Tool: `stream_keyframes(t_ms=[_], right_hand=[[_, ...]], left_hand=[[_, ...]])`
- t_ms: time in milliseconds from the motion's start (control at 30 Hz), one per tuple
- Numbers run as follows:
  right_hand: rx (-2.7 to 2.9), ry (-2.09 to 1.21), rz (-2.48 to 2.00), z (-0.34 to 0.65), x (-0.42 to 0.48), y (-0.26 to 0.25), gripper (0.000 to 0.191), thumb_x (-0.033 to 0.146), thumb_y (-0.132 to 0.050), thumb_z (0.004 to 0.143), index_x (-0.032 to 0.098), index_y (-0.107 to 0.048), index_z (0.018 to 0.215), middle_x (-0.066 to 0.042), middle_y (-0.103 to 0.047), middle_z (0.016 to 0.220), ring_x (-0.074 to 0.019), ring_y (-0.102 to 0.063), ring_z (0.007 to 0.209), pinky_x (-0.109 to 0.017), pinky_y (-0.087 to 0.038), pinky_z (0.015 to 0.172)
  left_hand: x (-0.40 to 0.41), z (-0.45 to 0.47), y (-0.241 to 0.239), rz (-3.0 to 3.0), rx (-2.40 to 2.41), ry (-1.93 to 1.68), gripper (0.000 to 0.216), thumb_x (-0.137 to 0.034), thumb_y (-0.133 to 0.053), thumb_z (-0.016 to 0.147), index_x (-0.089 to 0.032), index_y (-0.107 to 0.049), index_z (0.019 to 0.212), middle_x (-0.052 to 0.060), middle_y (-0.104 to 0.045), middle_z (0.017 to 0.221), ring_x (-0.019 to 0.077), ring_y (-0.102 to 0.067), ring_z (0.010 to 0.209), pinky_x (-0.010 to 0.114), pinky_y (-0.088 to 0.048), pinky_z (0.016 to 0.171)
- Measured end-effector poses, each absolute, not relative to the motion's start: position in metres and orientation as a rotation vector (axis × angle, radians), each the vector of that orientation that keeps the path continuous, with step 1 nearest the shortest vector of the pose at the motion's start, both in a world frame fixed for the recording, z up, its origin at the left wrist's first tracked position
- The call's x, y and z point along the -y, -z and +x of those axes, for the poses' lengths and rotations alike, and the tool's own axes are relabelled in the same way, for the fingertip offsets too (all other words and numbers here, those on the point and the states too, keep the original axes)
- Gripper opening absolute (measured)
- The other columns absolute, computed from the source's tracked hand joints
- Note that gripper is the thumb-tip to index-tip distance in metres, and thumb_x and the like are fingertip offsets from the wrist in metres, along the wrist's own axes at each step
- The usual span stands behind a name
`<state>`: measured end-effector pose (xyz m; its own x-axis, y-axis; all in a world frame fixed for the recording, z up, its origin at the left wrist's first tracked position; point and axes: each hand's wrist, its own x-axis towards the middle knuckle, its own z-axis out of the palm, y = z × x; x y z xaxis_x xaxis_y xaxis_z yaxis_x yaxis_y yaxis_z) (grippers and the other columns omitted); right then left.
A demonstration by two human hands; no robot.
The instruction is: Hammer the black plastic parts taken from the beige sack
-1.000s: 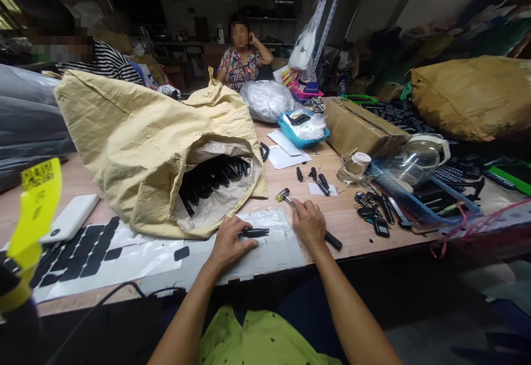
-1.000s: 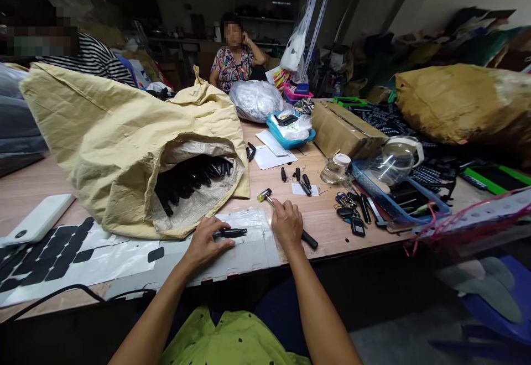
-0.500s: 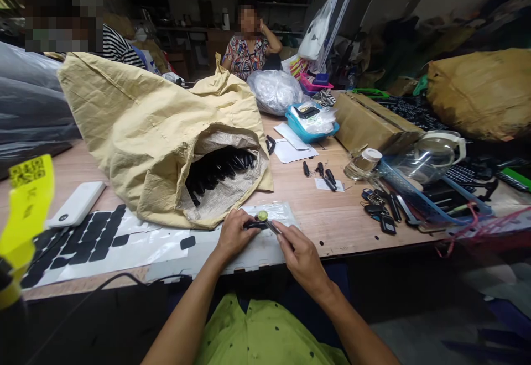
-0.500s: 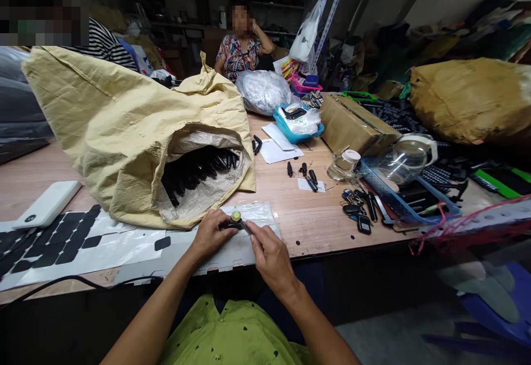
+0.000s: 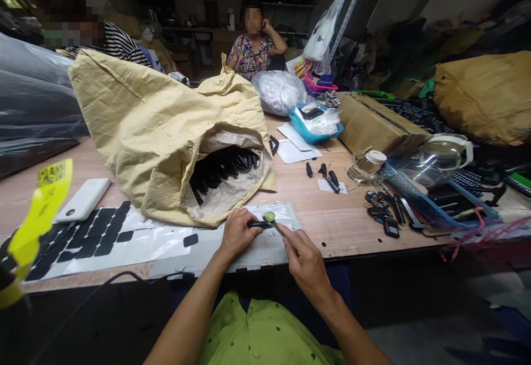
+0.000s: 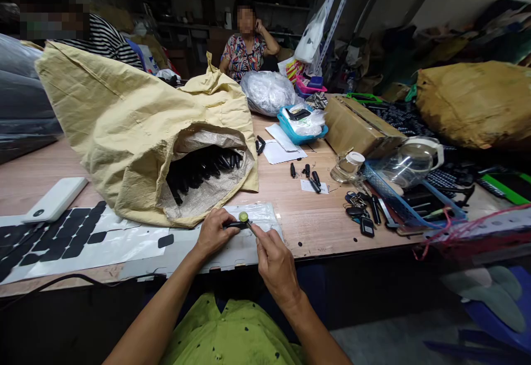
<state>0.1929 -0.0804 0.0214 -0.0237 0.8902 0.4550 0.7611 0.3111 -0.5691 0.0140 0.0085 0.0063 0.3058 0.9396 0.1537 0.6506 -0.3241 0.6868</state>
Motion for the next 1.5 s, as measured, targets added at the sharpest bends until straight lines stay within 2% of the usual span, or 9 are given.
stream_keyframes(t_ms=[233, 567, 733, 867, 1000, 1167, 1267, 1367, 1500], right_hand=[[1.827, -0.198, -1.519, 0.199, 0.074, -0.016, 0.039, 0.02, -0.04, 0.098, 0.028, -0.064, 0.127, -0.003, -0.066, 0.087, -0.014, -0.064, 0.081, -0.022, -0.051, 0.073], [1.755, 0.358, -1.939, 0.253, -0.003, 0.011, 0.029, 0.016, -0.052, 0.089, 0.025, -0.073, 0.108, -0.004, -0.057, 0.077, -0.0178, -0.047, 0.074, -0.029, -0.031, 0.065], [1.761, 0.453, -1.972, 0.253, -0.007, 0.023, 0.029, 0.016, -0.054, 0.089, 0.024, -0.072, 0.111, -0.004, -0.053, 0.078, -0.0181, -0.043, 0.076, -0.029, -0.027, 0.066], [1.794, 0.468, -2.001, 0.248, -0.006, 0.02, 0.029, 0.017, -0.055, 0.089, 0.024, -0.071, 0.112, -0.004, -0.053, 0.079, -0.0177, -0.043, 0.077, -0.029, -0.026, 0.066], [1.779, 0.489, -2.011, 0.246, -0.006, 0.019, 0.029, 0.016, -0.055, 0.088, 0.023, -0.071, 0.111, -0.004, -0.054, 0.08, -0.0185, -0.044, 0.078, -0.029, -0.027, 0.066], [1.781, 0.494, -1.996, 0.245, -0.007, 0.021, 0.029, 0.017, -0.054, 0.088, 0.023, -0.07, 0.111, -0.004, -0.054, 0.08, -0.0192, -0.044, 0.078, -0.029, -0.027, 0.066], [1.779, 0.493, -1.991, 0.245, -0.007, 0.022, 0.029, 0.017, -0.053, 0.088, 0.023, -0.07, 0.111, -0.004, -0.053, 0.08, -0.0192, -0.044, 0.078, -0.029, -0.027, 0.067], [1.78, 0.485, -1.985, 0.245, -0.006, 0.023, 0.03, 0.016, -0.052, 0.088, 0.023, -0.07, 0.111, -0.004, -0.052, 0.08, -0.0193, -0.044, 0.079, -0.029, -0.028, 0.067], [1.788, 0.471, -1.985, 0.246, -0.006, 0.022, 0.03, 0.016, -0.053, 0.088, 0.023, -0.07, 0.112, -0.005, -0.053, 0.081, -0.0196, -0.044, 0.079, -0.03, -0.029, 0.067]], left_hand=[[-0.009, 0.013, -0.007, 2.083, -1.414, -0.748, 0.009, -0.018, -0.074, 0.072, -0.023, -0.067, 0.075, 0.001, -0.061, 0.075, 0.022, -0.055, 0.083, 0.036, -0.042, 0.078], [-0.01, 0.016, -0.004, 2.168, -1.427, -0.714, 0.014, -0.028, -0.076, 0.076, -0.023, -0.069, 0.087, 0.003, -0.061, 0.082, 0.0235, -0.055, 0.087, 0.037, -0.043, 0.08], [-0.002, 0.013, -0.007, 2.274, -1.307, -0.885, 0.011, -0.03, -0.062, 0.089, -0.02, -0.066, 0.091, 0.006, -0.063, 0.092, 0.0218, -0.057, 0.088, 0.036, -0.045, 0.078], [0.049, 0.017, 0.002, 2.562, -0.806, -1.017, 0.022, -0.033, -0.045, 0.098, -0.017, -0.059, 0.104, 0.008, -0.065, 0.087, 0.0195, -0.056, 0.077, 0.034, -0.043, 0.072], [0.099, 0.017, 0.041, 2.6, -0.569, -0.423, 0.022, -0.033, -0.046, 0.097, -0.022, -0.059, 0.11, 0.004, -0.066, 0.083, 0.0169, -0.061, 0.072, 0.03, -0.046, 0.071], [0.103, 0.013, 0.078, 2.006, -1.178, 0.186, 0.04, -0.026, -0.044, 0.093, -0.026, -0.058, 0.13, 0.007, -0.069, 0.12, 0.0238, -0.064, 0.11, 0.033, -0.05, 0.093], [0.099, 0.019, 0.063, 1.896, -1.274, 0.268, 0.044, -0.019, -0.049, 0.086, -0.022, -0.062, 0.129, 0.011, -0.067, 0.126, 0.0274, -0.061, 0.118, 0.038, -0.046, 0.101], [0.096, 0.027, 0.018, 1.96, -1.162, 0.326, 0.037, -0.027, -0.066, 0.077, -0.02, -0.072, 0.112, 0.013, -0.073, 0.113, 0.0317, -0.066, 0.106, 0.039, -0.05, 0.092], [0.061, 0.021, -0.053, 1.869, -0.97, -0.053, 0.023, -0.041, -0.066, 0.082, -0.024, -0.075, 0.094, 0.0, -0.074, 0.083, 0.0185, -0.067, 0.076, 0.026, -0.049, 0.068]])
